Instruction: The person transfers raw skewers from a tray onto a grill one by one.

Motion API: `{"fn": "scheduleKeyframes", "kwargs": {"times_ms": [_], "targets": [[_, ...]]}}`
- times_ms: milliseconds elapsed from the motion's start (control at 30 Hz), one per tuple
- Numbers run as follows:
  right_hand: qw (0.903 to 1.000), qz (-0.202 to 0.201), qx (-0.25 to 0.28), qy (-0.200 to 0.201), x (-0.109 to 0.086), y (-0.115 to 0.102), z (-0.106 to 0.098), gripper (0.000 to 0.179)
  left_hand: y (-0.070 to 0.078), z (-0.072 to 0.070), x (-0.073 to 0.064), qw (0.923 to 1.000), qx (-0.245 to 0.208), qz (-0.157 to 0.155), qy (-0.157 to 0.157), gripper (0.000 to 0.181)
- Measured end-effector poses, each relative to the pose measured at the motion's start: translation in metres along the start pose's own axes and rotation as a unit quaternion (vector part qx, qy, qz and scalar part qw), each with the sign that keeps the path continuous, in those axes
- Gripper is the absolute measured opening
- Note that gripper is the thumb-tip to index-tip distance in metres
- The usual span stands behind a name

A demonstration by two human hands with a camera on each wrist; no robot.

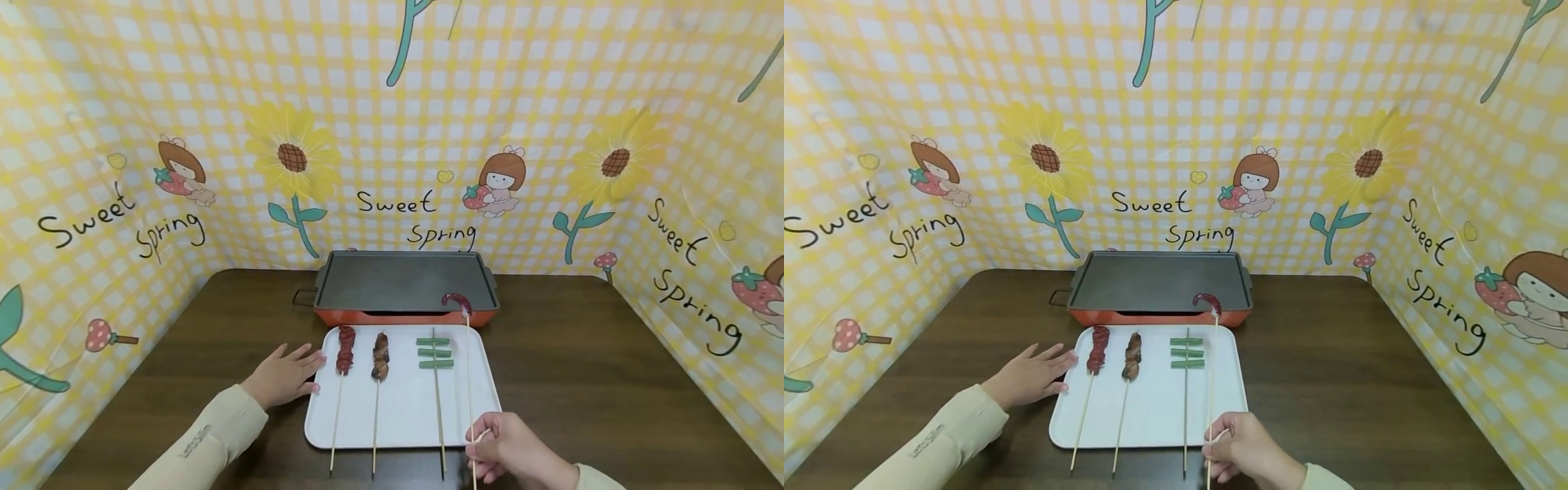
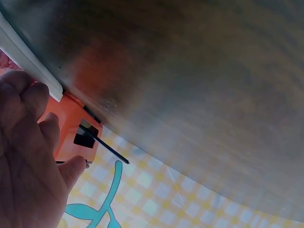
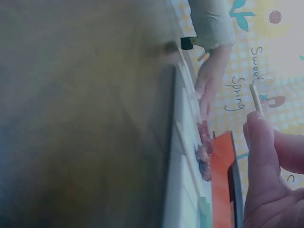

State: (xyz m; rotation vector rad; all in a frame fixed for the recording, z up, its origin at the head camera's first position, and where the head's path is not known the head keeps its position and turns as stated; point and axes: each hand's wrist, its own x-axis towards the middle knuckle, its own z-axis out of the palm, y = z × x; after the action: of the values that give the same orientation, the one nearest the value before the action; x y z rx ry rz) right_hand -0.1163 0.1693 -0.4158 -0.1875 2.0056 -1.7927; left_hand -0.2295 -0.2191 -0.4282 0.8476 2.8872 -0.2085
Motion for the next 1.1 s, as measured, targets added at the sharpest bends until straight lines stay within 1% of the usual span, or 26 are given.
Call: {"fn": "scheduleKeyframes", "kwargs": {"times_ms": [133, 300, 433, 633, 867, 1100], "targets": [[0.9997, -0.008, -0.002, 0.021, 0.006, -0.007, -0.003, 0.013, 0.001, 0.002, 0.0, 0.9999, -0.011, -0.001, -0.001, 0.057], [0.9993, -0.009, -0.007, 0.037, 0.018, -0.017, -0.005, 0.008, 0.003, 0.005, -0.002, 1.0, -0.004, 0.005, 0.005, 0.056], [0.999, -0.013, -0.008, 0.041, 0.028, -0.027, -0.009, 0.005, 0.003, 0.003, -0.002, 0.9999, 0.005, 0.004, 0.012, 0.056], [0.9985, -0.016, -0.022, 0.048, 0.043, -0.042, -0.017, 0.006, 0.001, 0.001, -0.002, 0.9998, 0.011, 0.005, 0.016, 0.055], [0.9961, -0.023, -0.033, 0.078, 0.062, -0.055, -0.028, 0.007, 0.0, 0.004, -0.002, 0.9998, 0.012, 0.004, 0.017, 0.055], [0.9936, -0.021, -0.029, 0.107, 0.08, -0.065, -0.027, 0.008, 0.0, 0.0, -0.002, 0.9999, 0.01, 0.001, 0.012, 0.056]]}}
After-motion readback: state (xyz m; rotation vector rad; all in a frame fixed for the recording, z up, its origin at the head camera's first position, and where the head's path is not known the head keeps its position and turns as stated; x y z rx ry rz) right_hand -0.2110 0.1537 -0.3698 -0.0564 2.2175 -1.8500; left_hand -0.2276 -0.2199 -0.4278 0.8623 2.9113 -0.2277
